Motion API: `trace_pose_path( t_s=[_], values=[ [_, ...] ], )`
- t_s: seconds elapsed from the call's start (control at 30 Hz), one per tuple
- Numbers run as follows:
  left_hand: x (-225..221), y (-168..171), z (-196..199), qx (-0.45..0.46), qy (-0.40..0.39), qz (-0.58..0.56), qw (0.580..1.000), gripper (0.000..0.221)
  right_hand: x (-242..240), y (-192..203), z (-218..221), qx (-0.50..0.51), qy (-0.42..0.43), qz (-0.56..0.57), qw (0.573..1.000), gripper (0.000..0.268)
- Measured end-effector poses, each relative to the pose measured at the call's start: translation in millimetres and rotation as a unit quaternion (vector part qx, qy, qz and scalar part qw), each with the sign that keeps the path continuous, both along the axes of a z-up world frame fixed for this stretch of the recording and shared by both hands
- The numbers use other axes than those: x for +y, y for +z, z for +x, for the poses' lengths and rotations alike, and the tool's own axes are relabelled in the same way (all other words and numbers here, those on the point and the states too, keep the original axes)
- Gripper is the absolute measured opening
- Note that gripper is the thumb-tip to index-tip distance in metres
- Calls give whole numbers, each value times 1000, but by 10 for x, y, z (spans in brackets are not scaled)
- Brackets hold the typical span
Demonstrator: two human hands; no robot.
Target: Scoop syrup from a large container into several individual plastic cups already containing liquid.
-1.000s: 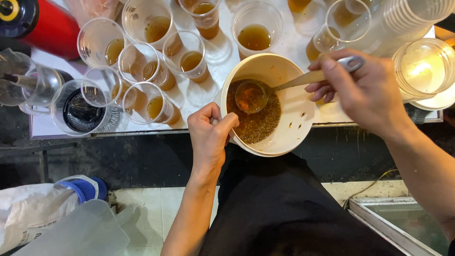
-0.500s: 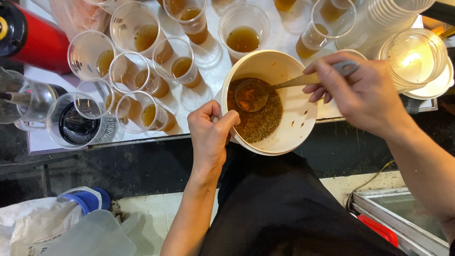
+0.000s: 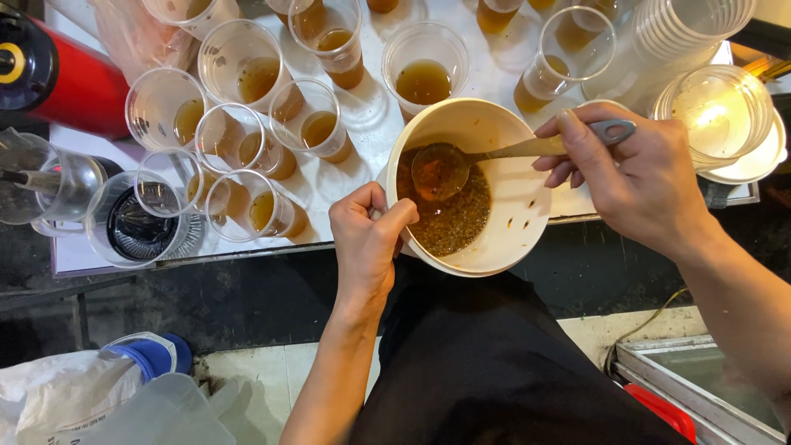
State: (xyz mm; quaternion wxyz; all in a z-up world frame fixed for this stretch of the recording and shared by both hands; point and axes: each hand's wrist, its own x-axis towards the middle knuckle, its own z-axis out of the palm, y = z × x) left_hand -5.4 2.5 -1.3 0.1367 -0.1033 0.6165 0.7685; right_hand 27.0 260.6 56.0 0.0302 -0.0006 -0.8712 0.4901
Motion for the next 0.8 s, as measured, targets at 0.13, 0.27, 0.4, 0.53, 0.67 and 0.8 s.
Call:
trace_pose_path(
  t_s=[0.13,0.27,0.4,0.53,0.67,0.8],
  values=[
    [32,2,-20,0,5,-6,1000,32,70,21,-3,8,-28,-26,999,29],
    [55,10,-41,-2,4,-2,1000,33,251,-90,-12,12,-52,-93,994,29],
    [97,11,-76,-12,4,-2,1000,32,356,-29,24,26,-59,-141,988,32],
    [155,-31,-105,-21,7,16,1000,33,358,136,41,39,-81,-127,988,31],
    [217,9,-135,-25,6,22,999,33,408,205,48,47,-101,-104,988,29],
    [280,0,-169,-30,10,26,999,35,513,188,67,62,-113,-109,986,29]
  ],
)
